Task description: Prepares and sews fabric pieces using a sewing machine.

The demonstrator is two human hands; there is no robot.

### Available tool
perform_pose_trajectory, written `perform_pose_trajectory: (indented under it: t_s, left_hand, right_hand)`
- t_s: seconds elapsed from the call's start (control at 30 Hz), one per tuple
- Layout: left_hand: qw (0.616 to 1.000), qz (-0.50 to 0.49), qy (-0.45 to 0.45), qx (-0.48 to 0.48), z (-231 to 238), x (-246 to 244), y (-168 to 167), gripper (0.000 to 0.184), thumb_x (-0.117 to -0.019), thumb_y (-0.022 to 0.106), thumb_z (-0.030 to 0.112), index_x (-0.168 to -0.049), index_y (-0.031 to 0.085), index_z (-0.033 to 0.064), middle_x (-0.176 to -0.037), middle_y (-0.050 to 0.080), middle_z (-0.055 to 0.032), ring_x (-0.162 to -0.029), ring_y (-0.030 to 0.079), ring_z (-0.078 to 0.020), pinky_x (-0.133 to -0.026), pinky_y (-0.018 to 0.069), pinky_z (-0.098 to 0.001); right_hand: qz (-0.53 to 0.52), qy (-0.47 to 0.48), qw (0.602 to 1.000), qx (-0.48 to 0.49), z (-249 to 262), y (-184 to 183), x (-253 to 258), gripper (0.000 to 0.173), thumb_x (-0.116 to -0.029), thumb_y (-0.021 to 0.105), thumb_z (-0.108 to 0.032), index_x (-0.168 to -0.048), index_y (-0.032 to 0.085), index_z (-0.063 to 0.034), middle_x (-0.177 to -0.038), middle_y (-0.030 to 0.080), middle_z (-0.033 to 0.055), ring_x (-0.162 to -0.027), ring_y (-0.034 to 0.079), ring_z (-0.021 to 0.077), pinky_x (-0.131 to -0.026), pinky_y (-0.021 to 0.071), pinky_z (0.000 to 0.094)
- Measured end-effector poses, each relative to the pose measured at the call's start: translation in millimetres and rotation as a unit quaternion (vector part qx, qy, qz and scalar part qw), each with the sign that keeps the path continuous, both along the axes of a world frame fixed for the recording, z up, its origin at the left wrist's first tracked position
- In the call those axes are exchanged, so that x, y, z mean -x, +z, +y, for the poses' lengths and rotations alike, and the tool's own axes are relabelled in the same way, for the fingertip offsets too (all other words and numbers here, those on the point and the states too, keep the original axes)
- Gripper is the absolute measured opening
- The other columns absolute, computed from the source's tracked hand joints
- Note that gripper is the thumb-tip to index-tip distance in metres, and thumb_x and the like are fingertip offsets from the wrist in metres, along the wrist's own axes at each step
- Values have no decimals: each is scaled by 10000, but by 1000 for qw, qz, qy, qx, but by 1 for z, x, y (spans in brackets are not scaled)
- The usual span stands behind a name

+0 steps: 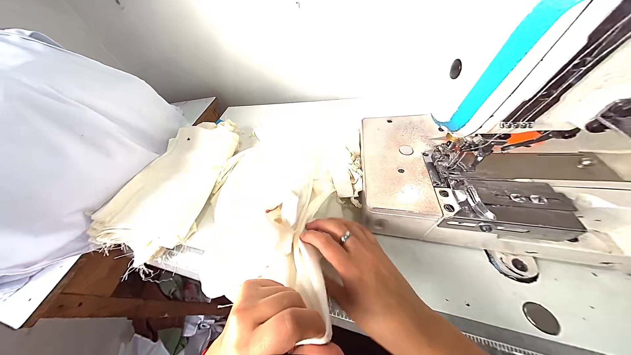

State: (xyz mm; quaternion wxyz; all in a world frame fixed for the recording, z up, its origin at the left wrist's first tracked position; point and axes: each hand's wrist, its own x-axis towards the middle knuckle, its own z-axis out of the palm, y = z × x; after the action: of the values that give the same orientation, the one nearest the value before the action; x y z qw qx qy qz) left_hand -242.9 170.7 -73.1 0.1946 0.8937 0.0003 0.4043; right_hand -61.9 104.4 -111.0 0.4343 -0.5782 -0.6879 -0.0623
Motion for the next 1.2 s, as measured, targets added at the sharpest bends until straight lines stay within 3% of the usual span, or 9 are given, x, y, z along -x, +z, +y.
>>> perform_pose_trajectory:
  t_s: [0.13, 0.3, 0.37, 0.43, 0.57, 0.7, 0.8, 0.97, 1.2]
  left_hand:
    - [919, 135, 359, -95, 16, -8, -10, 440, -778, 748, 409, -875, 700, -18, -727, 692, -164, -614, 701, -317, -505, 550, -460]
    - [924, 204, 323, -28, 100, -34, 32, 507, -891, 676, 134, -1385, 625, 28, -1556, 490, -186, -1458, 414, -452, -1105, 300, -756]
    - [963, 109, 241, -55, 102, -43, 49, 299, -906, 614, 79, -1172, 740, 22, -1375, 664, -121, -1401, 523, -338, -1180, 304, -651]
    - [991, -37, 130, -3, 83, -37, 57, 173, -970, 592, 226, -921, 721, 121, -981, 728, 41, -1014, 683, -71, -958, 549, -293]
    - [970, -173, 167, -48, 61, 10, 59, 199, -1055, 543, 289, -1038, 687, 153, -963, 682, 119, -904, 639, 51, -798, 532, -143]
    - [921, -111, 321, -192, 92, -50, 93, 258, -1001, 558, 145, -1007, 660, -92, -931, 688, -241, -882, 668, -274, -796, 525, -408]
    - [934, 112, 304, -150, 94, -84, 100, 517, -910, 698, 34, -1374, 523, -112, -1366, 508, -404, -1243, 503, -604, -1003, 410, -715]
    - [982, 112, 141, 57, -29, -67, -2, 369, -933, 721, 414, -989, 692, 51, -831, 694, -53, -684, 661, -85, -597, 567, -237]
    - [896, -96, 54, 431, -92, -65, -67, 113, -988, 641, 120, -1043, 687, 33, -927, 735, 42, -792, 703, 4, -712, 620, -192]
  right_hand:
    - [111, 5, 994, -22, -25, 44, -12, 187, -976, 505, -136, -929, 676, -75, -729, 619, 30, -640, 584, 78, -582, 480, 182]
    - [87, 30, 993, 77, -71, 91, -8, 180, -955, 563, -65, -1027, 713, 4, -715, 647, 111, -570, 589, 182, -495, 465, 286]
    - [69, -27, 996, 47, -60, 71, -18, 169, -952, 592, -156, -1016, 732, -85, -800, 704, 66, -659, 654, 135, -567, 522, 241]
    - [116, -3, 991, 73, -74, 74, -30, 142, -948, 645, -129, -1008, 746, -48, -840, 721, 107, -699, 648, 141, -617, 516, 238]
    - [250, 84, 957, 119, -103, 59, -51, 180, -954, 708, -155, -968, 737, 22, -779, 701, 98, -680, 601, 38, -634, 479, 165]
    - [383, 97, 914, 90, -93, 7, -54, 161, -954, 706, -223, -990, 723, -68, -852, 710, -70, -775, 650, -65, -715, 561, 129]
    - [453, 58, 883, 110, -82, -6, -50, 165, -979, 644, -244, -1004, 703, -92, -855, 695, -92, -784, 660, -38, -723, 566, 150]
    - [519, 47, 850, 78, -80, -6, -39, 114, -971, 662, -175, -1025, 691, -79, -780, 691, -87, -698, 647, -25, -644, 545, 143]
    - [465, 86, 881, 1, -103, -27, -30, 184, -1001, 641, -250, -1131, 664, -122, -1068, 743, -25, -1036, 699, 73, -932, 572, 245]
